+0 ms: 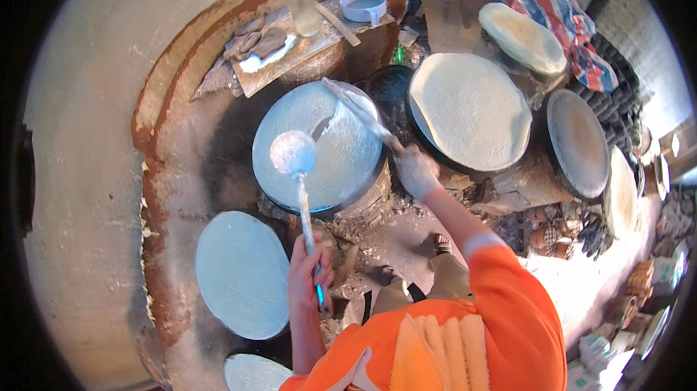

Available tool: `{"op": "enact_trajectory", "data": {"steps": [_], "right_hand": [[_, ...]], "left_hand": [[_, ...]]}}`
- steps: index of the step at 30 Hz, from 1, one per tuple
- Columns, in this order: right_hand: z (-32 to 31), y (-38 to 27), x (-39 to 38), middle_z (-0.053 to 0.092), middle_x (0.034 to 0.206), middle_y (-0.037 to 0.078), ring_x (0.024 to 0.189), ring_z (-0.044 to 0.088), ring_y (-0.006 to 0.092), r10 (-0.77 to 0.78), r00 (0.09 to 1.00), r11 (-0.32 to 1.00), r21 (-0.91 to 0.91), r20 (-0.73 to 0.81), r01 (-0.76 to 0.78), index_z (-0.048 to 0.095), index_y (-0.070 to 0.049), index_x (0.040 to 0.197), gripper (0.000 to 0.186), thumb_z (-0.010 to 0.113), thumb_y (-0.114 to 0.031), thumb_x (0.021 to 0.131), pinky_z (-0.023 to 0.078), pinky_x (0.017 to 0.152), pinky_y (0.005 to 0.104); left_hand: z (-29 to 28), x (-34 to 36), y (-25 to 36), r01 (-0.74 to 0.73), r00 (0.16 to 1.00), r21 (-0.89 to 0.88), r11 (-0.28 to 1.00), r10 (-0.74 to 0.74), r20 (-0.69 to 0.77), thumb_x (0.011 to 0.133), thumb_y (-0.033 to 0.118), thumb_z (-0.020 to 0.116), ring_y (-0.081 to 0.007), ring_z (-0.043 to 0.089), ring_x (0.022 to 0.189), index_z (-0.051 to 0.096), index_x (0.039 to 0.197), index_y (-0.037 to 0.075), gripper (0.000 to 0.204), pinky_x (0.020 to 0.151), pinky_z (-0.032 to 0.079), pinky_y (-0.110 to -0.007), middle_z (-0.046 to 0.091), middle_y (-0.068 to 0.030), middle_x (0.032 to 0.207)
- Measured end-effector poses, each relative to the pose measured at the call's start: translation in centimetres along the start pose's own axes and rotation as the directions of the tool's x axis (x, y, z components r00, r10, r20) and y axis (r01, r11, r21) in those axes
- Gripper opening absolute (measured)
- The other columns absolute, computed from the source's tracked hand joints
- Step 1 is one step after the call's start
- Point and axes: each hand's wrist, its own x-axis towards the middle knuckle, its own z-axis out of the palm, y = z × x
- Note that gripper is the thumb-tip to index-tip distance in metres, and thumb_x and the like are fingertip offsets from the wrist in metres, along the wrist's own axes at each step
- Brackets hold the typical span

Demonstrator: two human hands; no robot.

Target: The person ladles batter onto hot pans and spreads it into thin crepes. They flip the crepes to cook both sides and stack the finished ones on a nearby surface.

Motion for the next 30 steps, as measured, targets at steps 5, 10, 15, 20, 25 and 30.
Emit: {"op": "enact_trajectory", "data": {"steps": [5, 10, 15, 20, 25, 30], "right_hand": [[-6.7, -4.9, -0.3, 0.059, 0.105, 0.021, 0.092, 0.061, 0.0331, -0.128, 0.987, 0.903, 0.399, -0.101, 0.158, 0.043, -0.012, 0.129, 0.046, 0.041, -0.031, 0.087, 0.052, 0.075, 0.0389], [-1.0, -1.7, -4.0, 0.062, 0.100, 0.016, 0.093, 0.060, 0.0310, -0.025, 0.996, 0.732, 0.677, -0.080, 0.073, 0.055, -0.012, 0.115, 0.037, 0.047, -0.035, 0.087, 0.048, 0.079, 0.0402], [-1.4, -0.6, -3.6, 0.061, 0.102, 0.018, 0.092, 0.060, 0.0355, 0.024, 0.999, 0.735, 0.678, -0.035, 0.006, 0.048, -0.021, 0.123, 0.038, 0.045, -0.037, 0.088, 0.047, 0.079, 0.0426], [-2.8, -1.0, -5.1, 0.060, 0.100, 0.019, 0.088, 0.061, 0.0336, -0.071, 0.997, 0.747, 0.664, 0.027, 0.035, 0.033, -0.031, 0.134, 0.047, 0.044, -0.034, 0.089, 0.050, 0.074, 0.0406], [-5.0, -1.3, -7.8, 0.062, 0.095, 0.018, 0.080, 0.064, 0.0299, -0.287, 0.953, 0.698, 0.702, 0.096, 0.139, 0.040, -0.022, 0.131, 0.046, 0.048, -0.034, 0.087, 0.050, 0.068, 0.0414], [-0.4, 1.9, -1.8, 0.063, 0.085, 0.018, 0.082, 0.062, 0.0348, -0.098, 0.993, 0.729, 0.675, -0.060, 0.113, 0.060, -0.006, 0.100, 0.038, 0.046, -0.039, 0.087, 0.049, 0.069, 0.0421]], "left_hand": [[0.4, 0.4, 1.9, -0.034, 0.997, -0.003, 0.999, 0.034, 0.067, 0.090, 0.008, 0.045, -0.0051, 0.032, 0.038, 0.042, 0.114, 0.006, 0.024, 0.033, 0.028, -0.019, 0.047, -0.0042, 0.069], [-0.9, -2.9, 1.9, -0.142, 0.989, 0.022, 0.990, 0.143, -0.046, 0.091, 0.010, 0.045, -0.0055, 0.032, 0.038, 0.041, 0.115, 0.006, 0.024, 0.033, 0.028, -0.020, 0.046, -0.0044, 0.069], [0.5, -3.5, 1.6, -0.183, 0.983, -0.021, 0.983, 0.182, -0.036, 0.094, 0.013, 0.041, -0.0028, 0.029, 0.038, 0.045, 0.115, 0.004, 0.023, 0.033, 0.028, -0.018, 0.043, -0.0020, 0.071], [3.1, -2.2, 1.9, -0.129, 0.992, -0.015, 0.992, 0.129, -0.014, 0.095, 0.012, 0.039, -0.0027, 0.031, 0.039, 0.044, 0.116, 0.002, 0.024, 0.034, 0.030, -0.017, 0.043, -0.0032, 0.072], [3.0, -1.6, 1.5, -0.114, 0.992, -0.053, 0.992, 0.111, -0.057, 0.095, 0.013, 0.039, -0.0026, 0.031, 0.039, 0.045, 0.115, 0.001, 0.024, 0.034, 0.030, -0.017, 0.044, -0.0038, 0.073], [3.1, 0.5, 0.6, -0.084, 0.994, -0.060, 0.995, 0.079, -0.079, 0.094, 0.012, 0.041, -0.0037, 0.031, 0.039, 0.044, 0.114, 0.003, 0.022, 0.035, 0.028, -0.018, 0.044, -0.0043, 0.073]]}}
